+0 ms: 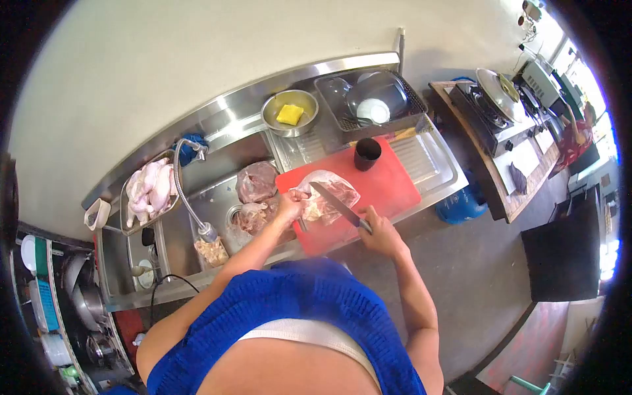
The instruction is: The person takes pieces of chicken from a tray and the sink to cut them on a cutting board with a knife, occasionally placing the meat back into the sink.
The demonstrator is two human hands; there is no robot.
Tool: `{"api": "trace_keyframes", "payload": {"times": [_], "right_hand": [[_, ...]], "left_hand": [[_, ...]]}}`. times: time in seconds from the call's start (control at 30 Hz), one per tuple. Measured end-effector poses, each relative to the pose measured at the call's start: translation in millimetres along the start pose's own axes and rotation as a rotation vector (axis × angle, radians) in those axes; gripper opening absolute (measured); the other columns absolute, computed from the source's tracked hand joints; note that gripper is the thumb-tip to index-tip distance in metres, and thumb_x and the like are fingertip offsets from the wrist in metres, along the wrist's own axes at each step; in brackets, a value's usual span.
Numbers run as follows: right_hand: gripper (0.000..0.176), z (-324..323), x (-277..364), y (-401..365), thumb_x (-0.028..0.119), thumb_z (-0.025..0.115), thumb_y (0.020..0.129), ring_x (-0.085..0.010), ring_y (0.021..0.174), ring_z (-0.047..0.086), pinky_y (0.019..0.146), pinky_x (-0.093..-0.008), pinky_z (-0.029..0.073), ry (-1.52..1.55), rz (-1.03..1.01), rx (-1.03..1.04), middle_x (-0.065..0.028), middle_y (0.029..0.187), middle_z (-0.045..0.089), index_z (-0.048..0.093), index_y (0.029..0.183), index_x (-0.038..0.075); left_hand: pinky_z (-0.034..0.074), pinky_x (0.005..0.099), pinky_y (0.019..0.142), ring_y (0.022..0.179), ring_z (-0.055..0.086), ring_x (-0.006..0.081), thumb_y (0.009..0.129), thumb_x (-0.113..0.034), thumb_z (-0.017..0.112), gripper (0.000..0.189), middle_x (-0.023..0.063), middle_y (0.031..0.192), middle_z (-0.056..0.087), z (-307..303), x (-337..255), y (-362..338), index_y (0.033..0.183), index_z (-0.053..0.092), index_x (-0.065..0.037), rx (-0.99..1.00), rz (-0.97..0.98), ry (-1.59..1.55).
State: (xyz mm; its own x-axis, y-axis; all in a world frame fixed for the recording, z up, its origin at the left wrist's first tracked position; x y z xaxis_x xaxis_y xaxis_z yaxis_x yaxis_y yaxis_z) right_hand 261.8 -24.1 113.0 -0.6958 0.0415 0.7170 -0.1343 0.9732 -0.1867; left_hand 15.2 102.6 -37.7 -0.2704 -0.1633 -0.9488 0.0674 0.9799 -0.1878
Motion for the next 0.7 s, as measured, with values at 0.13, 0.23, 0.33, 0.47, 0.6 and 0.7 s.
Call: {"api": "trace_keyframes", "payload": {"times": [0.13, 0.23, 0.33, 0.47, 0.6, 0.7], "right_hand": [[0.029, -7, 6, 25, 0.012, 0.056, 0.085, -0.0419, 0.092, 0.064, 0.077, -0.0508, 0.049, -0.145, -0.128, -0.047, -0.0211, 0.092, 0.066, 0.050, 0.113, 0.007], [0.032, -16, 11, 41, 0.017, 0.057, 0.086, -0.0439, 0.090, 0.063, 0.078, -0.0530, 0.048, -0.309, -0.131, -0.056, -0.0226, 0.093, 0.066, 0.050, 0.116, 0.008], [0.027, -25, 21, 44, 0.021, 0.054, 0.087, -0.0424, 0.089, 0.063, 0.078, -0.0554, 0.048, -0.378, -0.157, -0.015, -0.0215, 0.092, 0.067, 0.055, 0.110, 0.008], [0.027, -26, 24, 49, 0.023, 0.056, 0.087, -0.0421, 0.089, 0.064, 0.079, -0.0546, 0.048, -0.425, -0.167, 0.048, -0.0207, 0.092, 0.067, 0.060, 0.110, 0.009], [0.024, -19, 27, 66, 0.023, 0.057, 0.088, -0.0413, 0.088, 0.064, 0.078, -0.0532, 0.049, -0.422, -0.262, 0.079, -0.0200, 0.092, 0.068, 0.064, 0.106, 0.009], [0.025, -19, 41, 80, 0.025, 0.055, 0.088, -0.0414, 0.089, 0.064, 0.079, -0.0532, 0.048, -0.492, -0.232, 0.169, -0.0200, 0.094, 0.068, 0.065, 0.105, 0.008]], "left_hand": [[0.051, 0.0288, 0.060, 0.068, 0.066, 0.0126, 0.078, -0.010, 0.071, 0.015, 0.0073, 0.075, 0.071, 8, 6, 6, 0.088, 0.074, 0.000, 0.078, -0.210, -0.152], [0.052, 0.0298, 0.061, 0.067, 0.066, 0.0136, 0.078, -0.013, 0.073, 0.014, 0.0085, 0.074, 0.071, 6, 1, 6, 0.084, 0.075, -0.002, 0.139, -0.184, 0.004], [0.053, 0.0330, 0.063, 0.067, 0.068, 0.0176, 0.077, -0.018, 0.075, 0.016, 0.0114, 0.073, 0.071, 4, -3, 10, 0.082, 0.076, -0.003, 0.128, -0.115, 0.007], [0.054, 0.0359, 0.065, 0.069, 0.070, 0.0223, 0.075, -0.021, 0.076, 0.017, 0.0151, 0.076, 0.071, 0, -13, 8, 0.081, 0.075, -0.004, 0.055, 0.132, 0.231], [0.048, 0.0315, 0.054, 0.057, 0.061, 0.0129, 0.077, -0.014, 0.074, 0.014, 0.0077, 0.064, 0.066, -6, -35, -14, 0.081, 0.072, -0.001, -0.017, 0.319, 0.254], [0.048, 0.0317, 0.056, 0.058, 0.062, 0.0142, 0.076, -0.015, 0.074, 0.013, 0.0088, 0.066, 0.067, -7, -46, -28, 0.081, 0.073, -0.003, -0.085, 0.362, 0.286]]}}
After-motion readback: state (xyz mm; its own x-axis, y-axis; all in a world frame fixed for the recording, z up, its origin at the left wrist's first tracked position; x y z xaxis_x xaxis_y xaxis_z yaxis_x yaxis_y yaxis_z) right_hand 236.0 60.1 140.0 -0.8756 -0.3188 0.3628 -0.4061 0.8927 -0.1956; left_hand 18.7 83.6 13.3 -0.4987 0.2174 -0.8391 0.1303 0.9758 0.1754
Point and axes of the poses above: each hand's wrist, its own y-axis towards the middle knuckle, its own z-axis out of the palm, x = y × z, the point moved 6 cm from there along y, towards the middle knuckle
